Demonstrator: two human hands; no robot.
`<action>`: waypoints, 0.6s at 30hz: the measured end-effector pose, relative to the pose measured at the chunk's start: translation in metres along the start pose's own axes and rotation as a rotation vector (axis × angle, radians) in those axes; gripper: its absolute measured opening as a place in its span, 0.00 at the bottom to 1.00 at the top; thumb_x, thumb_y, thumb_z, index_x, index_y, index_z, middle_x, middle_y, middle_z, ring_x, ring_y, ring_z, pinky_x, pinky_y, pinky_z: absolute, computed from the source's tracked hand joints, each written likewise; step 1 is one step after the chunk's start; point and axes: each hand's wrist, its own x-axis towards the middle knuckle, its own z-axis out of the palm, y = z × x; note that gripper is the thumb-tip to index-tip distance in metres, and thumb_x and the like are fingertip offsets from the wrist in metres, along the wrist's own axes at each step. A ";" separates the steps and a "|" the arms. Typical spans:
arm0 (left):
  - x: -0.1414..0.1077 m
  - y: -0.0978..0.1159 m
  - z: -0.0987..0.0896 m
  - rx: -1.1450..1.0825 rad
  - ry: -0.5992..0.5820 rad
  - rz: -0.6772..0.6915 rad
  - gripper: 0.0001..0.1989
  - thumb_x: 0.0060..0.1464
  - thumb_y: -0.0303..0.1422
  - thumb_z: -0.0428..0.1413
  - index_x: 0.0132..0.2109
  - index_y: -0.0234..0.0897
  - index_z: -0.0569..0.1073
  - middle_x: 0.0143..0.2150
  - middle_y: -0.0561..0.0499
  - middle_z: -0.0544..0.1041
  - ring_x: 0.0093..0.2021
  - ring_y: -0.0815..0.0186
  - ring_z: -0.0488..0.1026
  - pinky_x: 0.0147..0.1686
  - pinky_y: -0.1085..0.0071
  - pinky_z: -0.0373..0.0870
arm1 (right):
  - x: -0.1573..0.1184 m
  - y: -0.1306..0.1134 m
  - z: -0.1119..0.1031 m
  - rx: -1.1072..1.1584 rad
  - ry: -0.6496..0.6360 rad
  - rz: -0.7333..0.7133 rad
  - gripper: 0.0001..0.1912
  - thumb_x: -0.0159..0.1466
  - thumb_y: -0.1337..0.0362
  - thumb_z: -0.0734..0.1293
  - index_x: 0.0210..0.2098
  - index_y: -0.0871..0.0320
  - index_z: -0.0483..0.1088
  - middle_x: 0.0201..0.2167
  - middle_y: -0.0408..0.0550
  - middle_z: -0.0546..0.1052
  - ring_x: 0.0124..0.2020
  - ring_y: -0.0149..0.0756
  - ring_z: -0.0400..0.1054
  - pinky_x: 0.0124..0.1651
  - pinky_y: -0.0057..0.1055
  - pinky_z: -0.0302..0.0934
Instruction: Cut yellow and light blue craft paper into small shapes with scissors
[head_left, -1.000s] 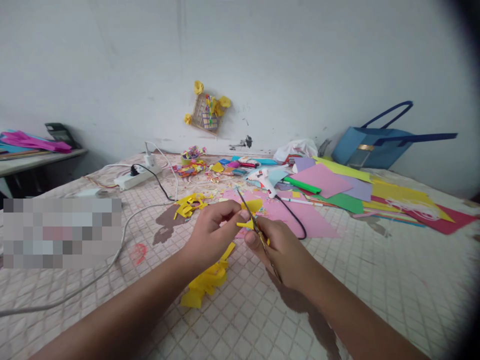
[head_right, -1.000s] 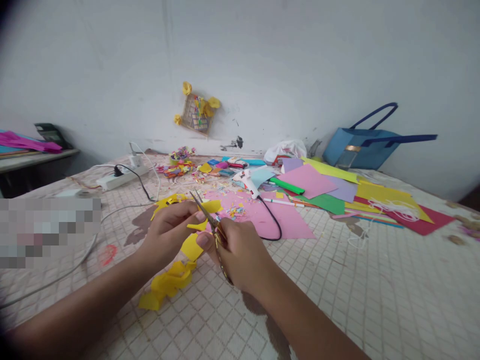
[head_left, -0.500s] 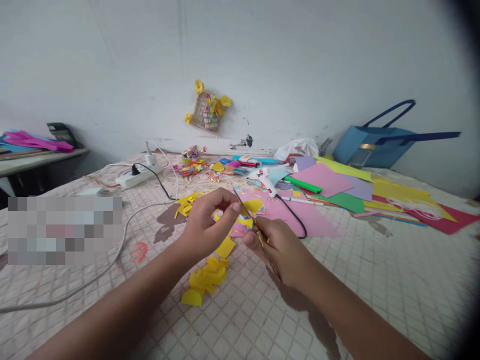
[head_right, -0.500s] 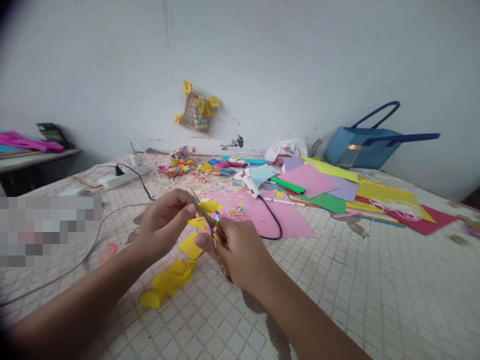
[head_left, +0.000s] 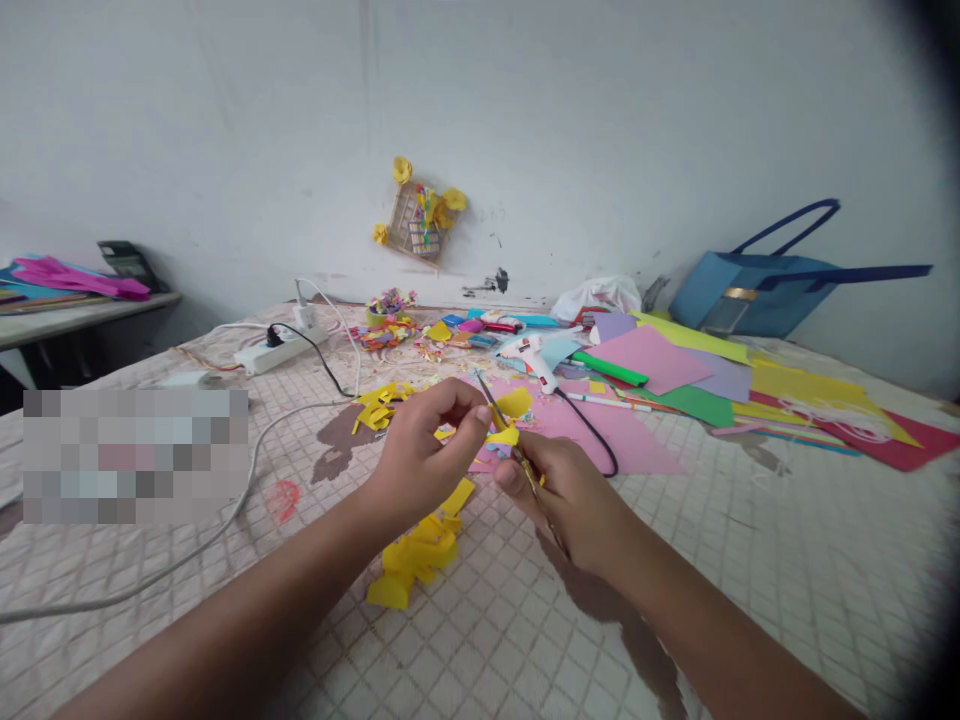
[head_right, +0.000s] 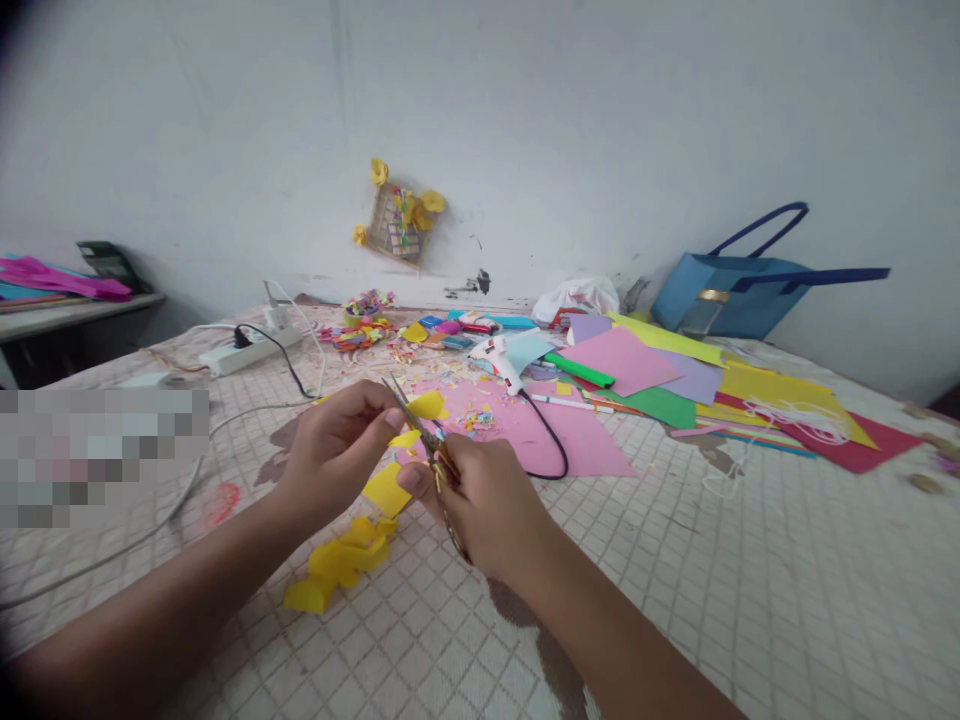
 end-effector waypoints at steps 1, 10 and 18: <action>-0.001 -0.001 0.000 -0.001 -0.010 -0.001 0.07 0.53 0.27 0.50 0.27 0.35 0.64 0.24 0.55 0.67 0.25 0.74 0.63 0.27 0.75 0.61 | 0.000 0.000 0.000 -0.003 0.002 -0.003 0.20 0.62 0.48 0.57 0.24 0.58 0.58 0.19 0.39 0.62 0.21 0.27 0.51 0.24 0.26 0.45; 0.010 -0.002 -0.020 0.295 -0.007 0.189 0.16 0.54 0.34 0.49 0.50 0.38 0.63 0.49 0.45 0.65 0.52 0.60 0.61 0.52 0.59 0.58 | 0.004 -0.004 -0.002 -0.233 -0.008 0.052 0.23 0.61 0.45 0.56 0.21 0.58 0.58 0.17 0.40 0.65 0.19 0.27 0.53 0.23 0.26 0.43; 0.024 -0.011 -0.033 0.502 -0.399 0.173 0.08 0.55 0.34 0.50 0.36 0.39 0.74 0.55 0.45 0.63 0.59 0.56 0.56 0.57 0.53 0.50 | 0.012 -0.003 0.002 -0.680 0.028 0.075 0.28 0.61 0.42 0.52 0.24 0.58 0.65 0.18 0.46 0.70 0.22 0.36 0.62 0.30 0.33 0.48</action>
